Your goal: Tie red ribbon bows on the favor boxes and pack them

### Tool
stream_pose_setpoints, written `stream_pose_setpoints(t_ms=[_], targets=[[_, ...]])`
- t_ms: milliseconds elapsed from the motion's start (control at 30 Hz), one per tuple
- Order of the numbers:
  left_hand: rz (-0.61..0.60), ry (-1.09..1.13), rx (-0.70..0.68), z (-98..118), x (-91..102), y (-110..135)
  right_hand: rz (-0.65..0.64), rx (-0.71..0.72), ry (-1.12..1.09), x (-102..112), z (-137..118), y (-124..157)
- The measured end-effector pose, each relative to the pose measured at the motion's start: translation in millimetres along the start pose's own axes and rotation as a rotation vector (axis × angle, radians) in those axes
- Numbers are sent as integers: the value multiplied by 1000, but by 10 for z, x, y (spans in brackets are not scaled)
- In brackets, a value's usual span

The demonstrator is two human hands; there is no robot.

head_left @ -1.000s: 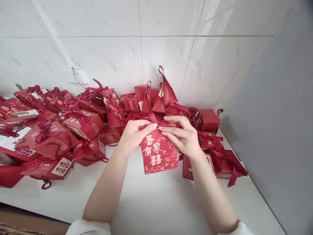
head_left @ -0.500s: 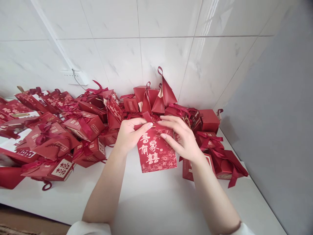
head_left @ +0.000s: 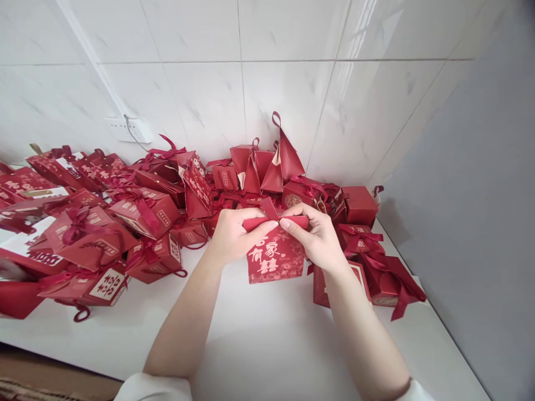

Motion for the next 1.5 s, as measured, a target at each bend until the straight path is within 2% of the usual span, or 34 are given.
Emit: stream_pose_setpoints(t_ms=[33,100,233,333,400,500,667,767,867,933,1000,1067,1200,1367,1433,1500], targets=[[-25,6,10,-11,-1,-3,-30,-20,1,-4,5,3],[-147,34,50,-38,-38,-10,-89,-19,-2,-6,-10,11],[-439,36,104,-73,-165,1,-196,99,-28,-11,-99,22],[-524,45,118,-92,-205,6,-278,122,63,-17,-129,28],[-526,46,137,-109,-185,6,-259,121,122,34,-141,40],[-440,66,184,-134,-82,4,-202,124,164,142,-163,69],[-299,91,238,-150,69,14,-248,90,211,185,-128,88],[-234,123,263,-178,98,11,-212,66,136,200,-83,76],[-45,263,262,-243,129,-18,-247,-48,6,178,-11,65],[138,454,258,-313,130,-37,-344,-154,-50,116,45,64],[265,667,249,-379,80,-60,-387,-223,-119,66,98,55],[282,818,235,-409,-10,-95,-322,-247,-196,53,158,25],[181,918,259,-421,-174,-151,-122,-269,-330,53,314,-36],[164,989,341,-491,-234,-163,-59,-289,-451,13,391,-83],[74,1006,356,-494,-255,-158,59,-286,-461,68,411,-91],[-111,987,390,-474,-305,-132,254,-238,-453,177,440,-80]])
Point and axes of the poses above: each hand's wrist, its own y-axis away from the middle knuckle, its own x-axis out of the back of the hand, z = x × y, the point moved 5 cm from there along -y, towards the middle knuckle, and after that the axes turned 12 degrees about -z, right-handed, at the moved point
